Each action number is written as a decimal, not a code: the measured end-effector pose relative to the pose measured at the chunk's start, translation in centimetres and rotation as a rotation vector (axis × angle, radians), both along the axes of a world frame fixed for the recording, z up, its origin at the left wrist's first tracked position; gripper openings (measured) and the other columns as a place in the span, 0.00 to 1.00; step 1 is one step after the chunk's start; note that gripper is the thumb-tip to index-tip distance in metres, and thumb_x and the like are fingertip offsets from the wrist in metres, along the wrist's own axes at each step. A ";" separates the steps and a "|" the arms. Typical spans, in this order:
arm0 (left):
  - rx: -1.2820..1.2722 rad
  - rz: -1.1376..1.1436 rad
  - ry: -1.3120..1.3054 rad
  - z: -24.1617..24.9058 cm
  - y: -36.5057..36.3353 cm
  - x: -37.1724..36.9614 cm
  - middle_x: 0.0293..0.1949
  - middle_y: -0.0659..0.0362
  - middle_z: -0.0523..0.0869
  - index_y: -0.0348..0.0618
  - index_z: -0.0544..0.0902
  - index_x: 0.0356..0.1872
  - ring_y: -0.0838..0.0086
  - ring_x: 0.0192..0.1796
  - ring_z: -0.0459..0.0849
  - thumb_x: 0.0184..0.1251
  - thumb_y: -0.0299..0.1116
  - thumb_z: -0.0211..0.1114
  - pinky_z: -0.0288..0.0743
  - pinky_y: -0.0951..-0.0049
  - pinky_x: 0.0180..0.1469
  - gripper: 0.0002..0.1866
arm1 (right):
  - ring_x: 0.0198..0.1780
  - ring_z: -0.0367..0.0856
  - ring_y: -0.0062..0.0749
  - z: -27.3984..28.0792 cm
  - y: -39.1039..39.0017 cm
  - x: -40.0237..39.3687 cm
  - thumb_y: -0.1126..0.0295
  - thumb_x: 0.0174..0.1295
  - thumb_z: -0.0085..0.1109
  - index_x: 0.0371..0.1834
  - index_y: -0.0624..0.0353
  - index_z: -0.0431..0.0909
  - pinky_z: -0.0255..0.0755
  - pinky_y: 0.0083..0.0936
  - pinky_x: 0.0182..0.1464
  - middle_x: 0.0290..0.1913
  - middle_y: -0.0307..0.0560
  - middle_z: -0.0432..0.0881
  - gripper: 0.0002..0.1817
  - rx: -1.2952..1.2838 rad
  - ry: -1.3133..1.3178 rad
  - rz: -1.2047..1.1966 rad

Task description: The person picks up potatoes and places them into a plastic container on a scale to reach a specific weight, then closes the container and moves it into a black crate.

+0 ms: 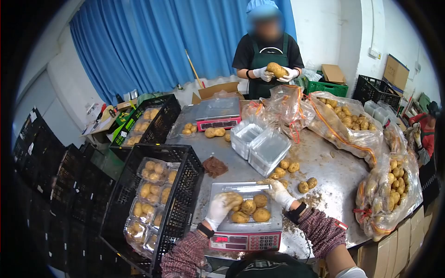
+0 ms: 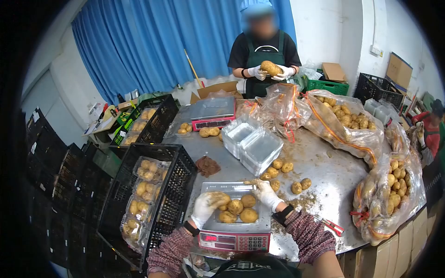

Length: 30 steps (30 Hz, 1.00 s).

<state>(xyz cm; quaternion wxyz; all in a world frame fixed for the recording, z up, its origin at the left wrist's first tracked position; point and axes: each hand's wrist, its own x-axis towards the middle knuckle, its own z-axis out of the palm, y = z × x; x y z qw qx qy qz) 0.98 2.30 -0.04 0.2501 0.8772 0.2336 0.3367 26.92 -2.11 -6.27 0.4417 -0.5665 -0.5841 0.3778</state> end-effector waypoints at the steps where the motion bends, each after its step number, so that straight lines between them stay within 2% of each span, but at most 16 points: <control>1: 0.002 0.002 0.004 0.8 -0.5 -0.4 0.37 0.53 0.86 0.38 0.84 0.40 0.64 0.44 0.83 0.59 0.37 0.66 0.74 0.67 0.50 0.14 | 0.51 0.79 0.32 0.5 -0.1 -0.2 0.77 0.60 0.57 0.55 0.63 0.75 0.72 0.24 0.54 0.49 0.46 0.82 0.18 0.002 0.079 0.023; 2: -0.309 0.185 -0.212 1.6 -1.4 -0.9 0.35 0.54 0.87 0.37 0.85 0.36 0.69 0.41 0.84 0.58 0.31 0.67 0.75 0.71 0.47 0.09 | 0.50 0.80 0.37 0.9 -0.4 -0.3 0.68 0.59 0.62 0.56 0.60 0.75 0.72 0.29 0.54 0.47 0.53 0.82 0.21 -0.010 0.120 -0.006; 3: -0.619 0.369 -0.431 1.9 -1.9 -1.3 0.34 0.55 0.87 0.36 0.85 0.33 0.74 0.38 0.84 0.57 0.25 0.68 0.76 0.75 0.43 0.05 | 0.50 0.80 0.37 2.5 -1.1 -0.6 0.68 0.59 0.62 0.56 0.60 0.75 0.72 0.29 0.54 0.47 0.53 0.82 0.21 -0.012 0.122 -0.005; 4: -0.504 0.435 -0.430 0.6 -1.5 -2.4 0.34 0.58 0.87 0.34 0.85 0.32 0.79 0.36 0.82 0.55 0.19 0.69 0.76 0.80 0.41 0.04 | 0.55 0.76 0.40 4.6 -2.0 -1.0 0.64 0.58 0.63 0.58 0.60 0.73 0.69 0.31 0.58 0.52 0.55 0.79 0.25 0.098 -0.036 -0.027; 6: -0.350 0.453 -0.374 -1.3 -1.4 -4.5 0.36 0.57 0.86 0.34 0.79 0.47 0.78 0.39 0.83 0.61 0.21 0.65 0.77 0.80 0.42 0.13 | 0.67 0.62 0.50 7.8 -4.0 -1.5 0.52 0.55 0.64 0.64 0.56 0.68 0.57 0.39 0.67 0.64 0.57 0.68 0.35 0.124 -0.149 0.031; 8: -0.320 0.466 -0.412 -3.6 -2.1 -5.9 0.37 0.57 0.86 0.34 0.76 0.53 0.78 0.39 0.83 0.64 0.23 0.63 0.77 0.81 0.41 0.16 | 0.68 0.61 0.50 9.3 -6.8 -2.1 0.52 0.56 0.63 0.62 0.54 0.70 0.56 0.40 0.68 0.64 0.56 0.68 0.32 0.208 -0.286 0.093; 11: -0.632 0.446 -0.355 -4.4 -3.6 -7.1 0.38 0.55 0.86 0.35 0.71 0.58 0.75 0.39 0.84 0.69 0.27 0.57 0.78 0.79 0.41 0.18 | 0.69 0.59 0.50 5.6 -10.2 -2.3 0.51 0.60 0.58 0.56 0.51 0.78 0.53 0.43 0.69 0.65 0.54 0.67 0.24 0.234 -0.511 0.177; 12: -0.915 0.323 -0.289 -4.0 -4.4 -7.2 0.39 0.56 0.85 0.34 0.73 0.57 0.74 0.38 0.85 0.67 0.23 0.56 0.79 0.78 0.41 0.17 | 0.68 0.60 0.47 4.2 -10.9 -2.8 0.60 0.61 0.59 0.52 0.52 0.81 0.55 0.40 0.68 0.65 0.53 0.67 0.17 0.222 -0.421 0.107; 13: -1.194 0.187 -0.218 -3.9 -5.1 -7.2 0.40 0.56 0.85 0.34 0.74 0.55 0.74 0.38 0.85 0.65 0.20 0.55 0.80 0.77 0.41 0.16 | 0.68 0.60 0.47 3.3 -11.4 -3.2 0.60 0.61 0.59 0.52 0.52 0.81 0.55 0.40 0.68 0.65 0.53 0.67 0.17 0.217 -0.420 0.115; 15: -1.214 0.176 -0.244 -4.7 -5.7 -6.3 0.40 0.54 0.85 0.33 0.74 0.54 0.73 0.37 0.86 0.66 0.20 0.54 0.81 0.75 0.41 0.15 | 0.67 0.62 0.44 2.5 -11.9 -3.6 0.69 0.58 0.62 0.51 0.51 0.82 0.55 0.38 0.68 0.64 0.53 0.68 0.16 0.060 -0.004 -0.101; 17: -1.235 0.174 -0.370 -5.2 -5.7 -6.0 0.38 0.53 0.85 0.32 0.75 0.53 0.71 0.37 0.86 0.65 0.19 0.56 0.82 0.74 0.41 0.15 | 0.64 0.66 0.39 3.1 -11.9 -3.5 0.77 0.55 0.64 0.57 0.55 0.76 0.61 0.34 0.65 0.63 0.51 0.68 0.24 0.107 -0.198 -0.092; 19: -1.260 0.182 -0.356 -4.8 -5.5 -5.8 0.38 0.52 0.85 0.33 0.76 0.50 0.70 0.38 0.86 0.64 0.20 0.59 0.82 0.74 0.42 0.14 | 0.53 0.77 0.38 2.3 -11.6 -3.8 0.77 0.57 0.63 0.59 0.63 0.68 0.73 0.30 0.53 0.56 0.52 0.74 0.26 -0.078 0.127 -0.271; 20: -1.351 0.170 -0.365 -4.6 -5.3 -5.8 0.37 0.52 0.85 0.33 0.76 0.48 0.69 0.38 0.86 0.63 0.20 0.60 0.82 0.73 0.43 0.12 | 0.53 0.77 0.38 1.7 -11.6 -3.4 0.77 0.57 0.63 0.59 0.63 0.68 0.73 0.30 0.53 0.56 0.52 0.74 0.26 -0.078 0.128 -0.269; 22: -1.436 0.163 -0.381 -4.3 -5.1 -6.0 0.37 0.53 0.85 0.34 0.76 0.46 0.69 0.38 0.86 0.63 0.20 0.61 0.82 0.73 0.43 0.11 | 0.39 0.83 0.33 0.4 -11.5 -1.9 0.78 0.57 0.63 0.56 0.67 0.64 0.79 0.23 0.39 0.45 0.51 0.80 0.24 -0.452 0.490 -0.149; 25: -1.558 0.128 -0.389 -4.3 -4.9 -6.1 0.34 0.54 0.84 0.36 0.75 0.42 0.70 0.36 0.85 0.62 0.20 0.61 0.81 0.73 0.42 0.09 | 0.32 0.83 0.32 0.7 -11.2 -1.6 0.78 0.58 0.63 0.49 0.66 0.68 0.80 0.23 0.34 0.37 0.49 0.81 0.18 -0.618 0.783 -0.055; 30: -1.338 0.040 -0.422 -6.5 -4.7 -5.9 0.34 0.55 0.84 0.36 0.76 0.40 0.73 0.34 0.83 0.60 0.19 0.61 0.76 0.77 0.35 0.08 | 0.32 0.81 0.28 1.6 -10.7 -1.5 0.79 0.57 0.62 0.44 0.67 0.70 0.76 0.21 0.35 0.34 0.47 0.81 0.14 -0.494 0.567 0.017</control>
